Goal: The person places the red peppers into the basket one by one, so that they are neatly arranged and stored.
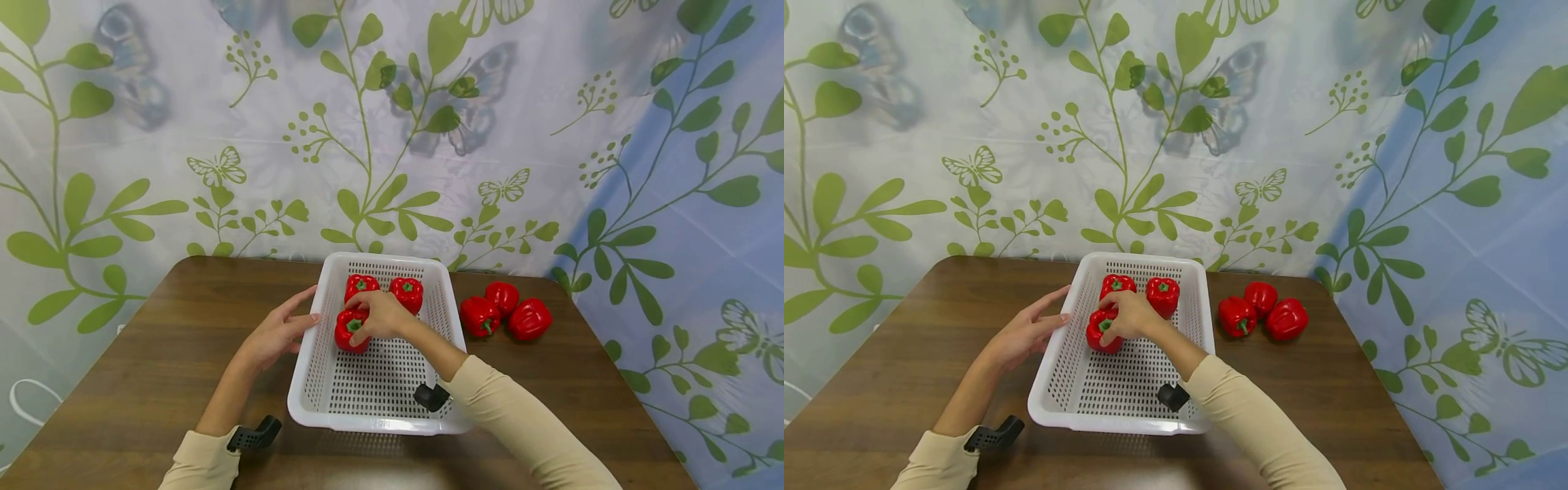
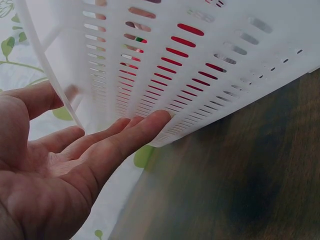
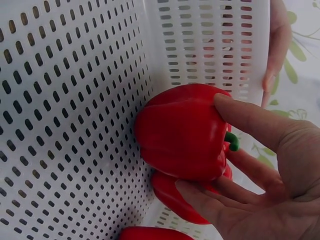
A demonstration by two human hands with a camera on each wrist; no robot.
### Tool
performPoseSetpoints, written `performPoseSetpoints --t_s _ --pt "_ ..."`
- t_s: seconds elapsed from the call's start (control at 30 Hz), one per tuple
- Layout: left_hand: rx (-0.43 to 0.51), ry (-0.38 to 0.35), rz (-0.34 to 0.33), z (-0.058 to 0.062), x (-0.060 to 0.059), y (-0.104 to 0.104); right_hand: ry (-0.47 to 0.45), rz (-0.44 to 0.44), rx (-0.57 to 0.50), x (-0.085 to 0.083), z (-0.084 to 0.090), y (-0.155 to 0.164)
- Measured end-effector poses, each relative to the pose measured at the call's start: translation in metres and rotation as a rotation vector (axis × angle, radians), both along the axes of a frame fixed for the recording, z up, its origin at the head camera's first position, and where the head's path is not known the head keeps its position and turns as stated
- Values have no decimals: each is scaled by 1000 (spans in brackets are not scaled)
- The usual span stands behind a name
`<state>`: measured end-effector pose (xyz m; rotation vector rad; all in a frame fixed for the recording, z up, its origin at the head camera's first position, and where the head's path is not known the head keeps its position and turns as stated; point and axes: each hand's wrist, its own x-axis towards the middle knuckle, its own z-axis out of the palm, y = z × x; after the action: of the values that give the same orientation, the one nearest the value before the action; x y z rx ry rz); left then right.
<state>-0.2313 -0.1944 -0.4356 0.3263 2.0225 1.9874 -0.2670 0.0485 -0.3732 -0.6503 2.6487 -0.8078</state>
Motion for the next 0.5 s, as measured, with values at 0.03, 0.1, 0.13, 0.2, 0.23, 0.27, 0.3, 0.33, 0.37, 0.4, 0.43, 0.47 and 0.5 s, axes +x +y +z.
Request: performPoseSetpoints --t_s 0.03,0.1,0.13,0.2,0.23,0.27,0.3,0.33,0.37,0.4,0.43,0.47,0.5 --pt "0 0 0 0 0 0 0 -1 0 0 0 0" --pt "1 0 0 0 0 0 -3 -1 -1 0 0 1" --pt "0 1 -1 0 0 0 -7 -2 -3 0 0 1" --pt "1 2 -3 0 0 0 -17 -4 -5 0 0 2" --pt "0 3 -3 0 0 0 -22 -6 -4 0 0 2" --pt "-1 4 -4 0 0 0 -27 -7 -1 0 0 3" --pt "-1 5 -4 0 0 0 -31 -9 2 0 0 3" --pt "-2 5 -3 0 0 0 -32 -10 7 0 0 3" --pt "-3 6 -2 0 0 0 -33 -11 11 0 1 4" --pt "-4 7 -1 0 0 0 -34 -13 14 -1 1 4" --pt "-4 7 0 0 0 0 -34 -14 18 -1 1 5" --pt "-5 8 1 0 0 0 -34 -15 21 -1 0 5" --pt "-5 9 0 0 0 0 -35 -16 24 -1 0 6"
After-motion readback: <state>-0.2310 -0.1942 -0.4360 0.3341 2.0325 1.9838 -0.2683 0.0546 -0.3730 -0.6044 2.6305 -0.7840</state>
